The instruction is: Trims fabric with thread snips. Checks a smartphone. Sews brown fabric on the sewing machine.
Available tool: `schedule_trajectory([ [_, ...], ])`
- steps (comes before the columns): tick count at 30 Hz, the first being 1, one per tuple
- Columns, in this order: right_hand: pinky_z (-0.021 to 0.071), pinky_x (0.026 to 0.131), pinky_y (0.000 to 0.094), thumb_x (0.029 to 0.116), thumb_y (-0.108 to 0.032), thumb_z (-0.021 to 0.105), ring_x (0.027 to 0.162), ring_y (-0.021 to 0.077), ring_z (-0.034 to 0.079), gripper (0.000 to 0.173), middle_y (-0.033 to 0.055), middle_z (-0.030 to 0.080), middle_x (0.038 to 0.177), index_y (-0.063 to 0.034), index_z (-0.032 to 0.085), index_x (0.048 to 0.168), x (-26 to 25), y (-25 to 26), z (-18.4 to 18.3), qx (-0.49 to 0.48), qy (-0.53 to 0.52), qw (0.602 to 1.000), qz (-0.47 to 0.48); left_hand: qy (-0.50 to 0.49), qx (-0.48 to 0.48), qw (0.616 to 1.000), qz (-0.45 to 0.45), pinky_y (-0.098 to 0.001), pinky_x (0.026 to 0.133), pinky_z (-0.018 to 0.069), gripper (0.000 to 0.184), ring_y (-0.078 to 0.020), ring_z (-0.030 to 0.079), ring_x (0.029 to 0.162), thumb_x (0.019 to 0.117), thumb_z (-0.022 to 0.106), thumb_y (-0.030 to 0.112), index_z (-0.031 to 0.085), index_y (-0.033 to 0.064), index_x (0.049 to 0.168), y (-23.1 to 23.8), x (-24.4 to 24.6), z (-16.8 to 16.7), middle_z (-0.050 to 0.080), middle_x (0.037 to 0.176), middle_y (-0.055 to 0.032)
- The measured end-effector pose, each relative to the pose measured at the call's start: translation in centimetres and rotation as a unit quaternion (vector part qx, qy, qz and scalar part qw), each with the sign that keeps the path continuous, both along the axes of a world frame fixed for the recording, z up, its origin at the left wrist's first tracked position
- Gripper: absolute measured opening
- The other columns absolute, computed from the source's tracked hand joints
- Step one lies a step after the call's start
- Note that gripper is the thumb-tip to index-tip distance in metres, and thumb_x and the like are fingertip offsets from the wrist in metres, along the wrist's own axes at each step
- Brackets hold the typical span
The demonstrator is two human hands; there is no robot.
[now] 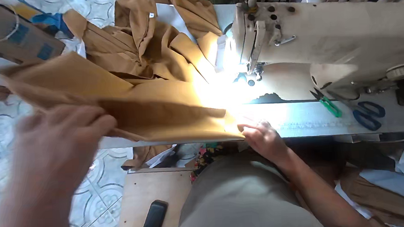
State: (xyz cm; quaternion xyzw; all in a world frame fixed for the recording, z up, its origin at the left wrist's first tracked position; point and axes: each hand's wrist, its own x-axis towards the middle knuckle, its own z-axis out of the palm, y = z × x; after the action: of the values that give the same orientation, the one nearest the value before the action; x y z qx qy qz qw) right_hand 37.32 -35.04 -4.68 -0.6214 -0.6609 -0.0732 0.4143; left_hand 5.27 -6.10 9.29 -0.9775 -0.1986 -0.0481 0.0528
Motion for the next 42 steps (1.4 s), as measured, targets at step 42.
schedule_trajectory([
  [42, 0.0444, 0.105, 0.0632, 0.0996, -0.020, 0.059, 0.126, 0.0456, 0.059, 0.037, 0.0298, 0.065, 0.128, 0.0053, 0.066, 0.125, 12.8, 7.7, 5.1, -0.258, 0.022, 0.885, -0.388, -0.218, -0.212, 0.952, -0.028, -0.0474, 0.097, 0.0551, 0.028, -0.0227, 0.069, 0.118, 0.1038, 0.058, 0.030, 0.076, 0.0164, 0.121, -13.6, 20.0, -15.1, 0.070, 0.131, -0.0027],
])
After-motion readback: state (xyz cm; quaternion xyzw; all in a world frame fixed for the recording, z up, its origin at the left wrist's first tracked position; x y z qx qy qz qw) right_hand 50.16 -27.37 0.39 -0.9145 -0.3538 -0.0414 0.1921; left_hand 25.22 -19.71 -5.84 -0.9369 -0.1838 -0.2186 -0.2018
